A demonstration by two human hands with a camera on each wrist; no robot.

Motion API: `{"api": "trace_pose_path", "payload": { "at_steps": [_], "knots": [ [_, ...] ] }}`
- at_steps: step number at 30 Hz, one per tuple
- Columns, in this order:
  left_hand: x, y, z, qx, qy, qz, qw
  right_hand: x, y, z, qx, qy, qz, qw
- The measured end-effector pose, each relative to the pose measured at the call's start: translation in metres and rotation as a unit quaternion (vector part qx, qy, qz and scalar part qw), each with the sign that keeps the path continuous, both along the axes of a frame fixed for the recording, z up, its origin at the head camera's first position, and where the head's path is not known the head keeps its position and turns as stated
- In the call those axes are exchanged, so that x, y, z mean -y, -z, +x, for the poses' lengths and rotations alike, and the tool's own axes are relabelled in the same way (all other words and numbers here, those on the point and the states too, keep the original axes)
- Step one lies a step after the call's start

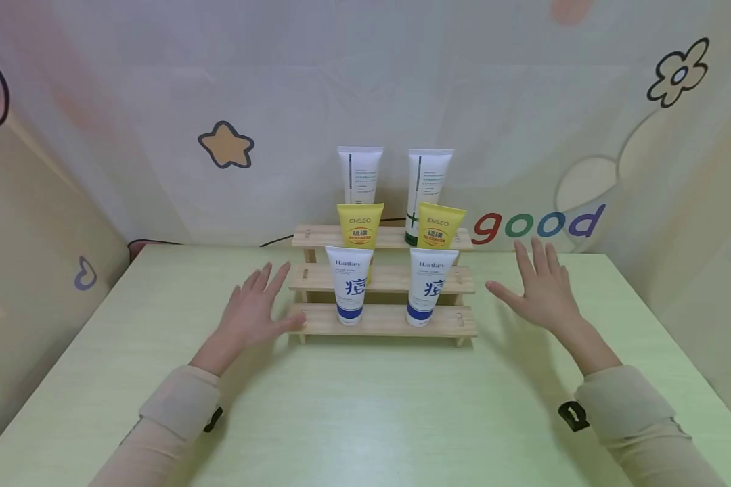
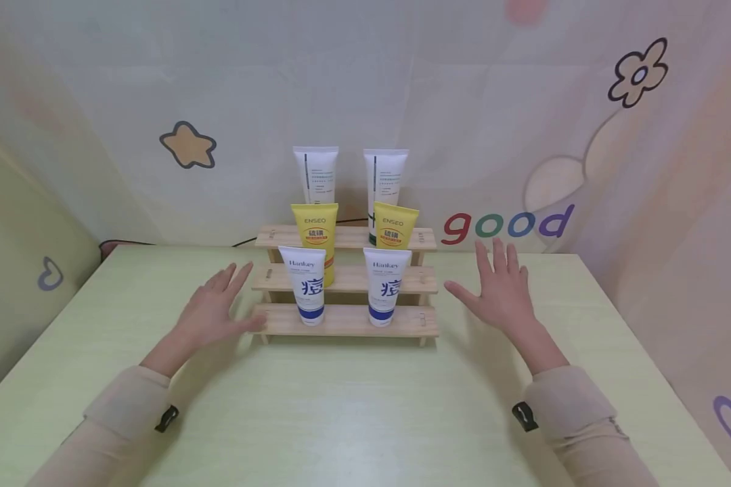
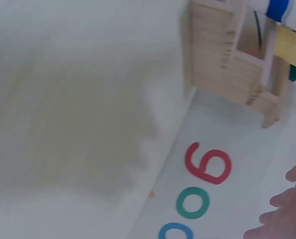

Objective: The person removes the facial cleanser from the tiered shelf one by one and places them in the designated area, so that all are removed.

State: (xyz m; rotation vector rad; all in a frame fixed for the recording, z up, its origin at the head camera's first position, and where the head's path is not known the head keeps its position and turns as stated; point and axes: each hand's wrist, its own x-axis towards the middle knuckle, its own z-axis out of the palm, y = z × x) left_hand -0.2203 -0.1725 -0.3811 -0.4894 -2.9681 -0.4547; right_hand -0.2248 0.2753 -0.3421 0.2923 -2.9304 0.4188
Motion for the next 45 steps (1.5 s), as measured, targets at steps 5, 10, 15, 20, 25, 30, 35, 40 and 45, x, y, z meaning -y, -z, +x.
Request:
{"api": "trace_pose_path", "payload": {
  "at_steps": [5, 10, 15, 20, 25, 30, 35, 40, 45],
  "knots": [
    [0.003, 0.006, -0.005, 0.069, 0.070, 0.086, 0.9915, 0.008, -0.022, -0.006, -0.006, -0.056, -0.075, 0.9956],
    [0.005, 0.007, -0.009, 0.084, 0.098, 0.105, 0.9861, 0.018, -0.047, -0.013, 0.000, -0.070, -0.122, 0.9901],
    [0.004, 0.008, -0.008, 0.121, 0.101, 0.131, 0.9789, 0.029, -0.069, -0.021, -0.018, -0.080, -0.162, 0.9834],
    [0.004, 0.010, -0.007, 0.129, 0.106, 0.150, 0.9745, 0.043, -0.091, -0.033, -0.003, -0.073, -0.230, 0.9703],
    [0.005, 0.009, -0.007, 0.132, 0.102, 0.149, 0.9747, 0.056, -0.104, -0.045, 0.043, -0.070, -0.317, 0.9450],
    [0.003, 0.009, -0.006, 0.147, 0.098, 0.156, 0.9718, 0.070, -0.113, -0.057, 0.071, -0.073, -0.379, 0.9198],
    [0.002, 0.008, -0.005, 0.165, 0.093, 0.162, 0.9685, 0.082, -0.118, -0.070, 0.096, -0.073, -0.438, 0.8910],
    [0.001, 0.007, -0.005, 0.164, 0.086, 0.164, 0.9689, 0.090, -0.119, -0.080, 0.113, -0.068, -0.487, 0.8633],
    [0.002, 0.007, -0.005, 0.162, 0.085, 0.159, 0.9703, 0.095, -0.115, -0.088, 0.131, -0.066, -0.523, 0.8395]
  ]
}}
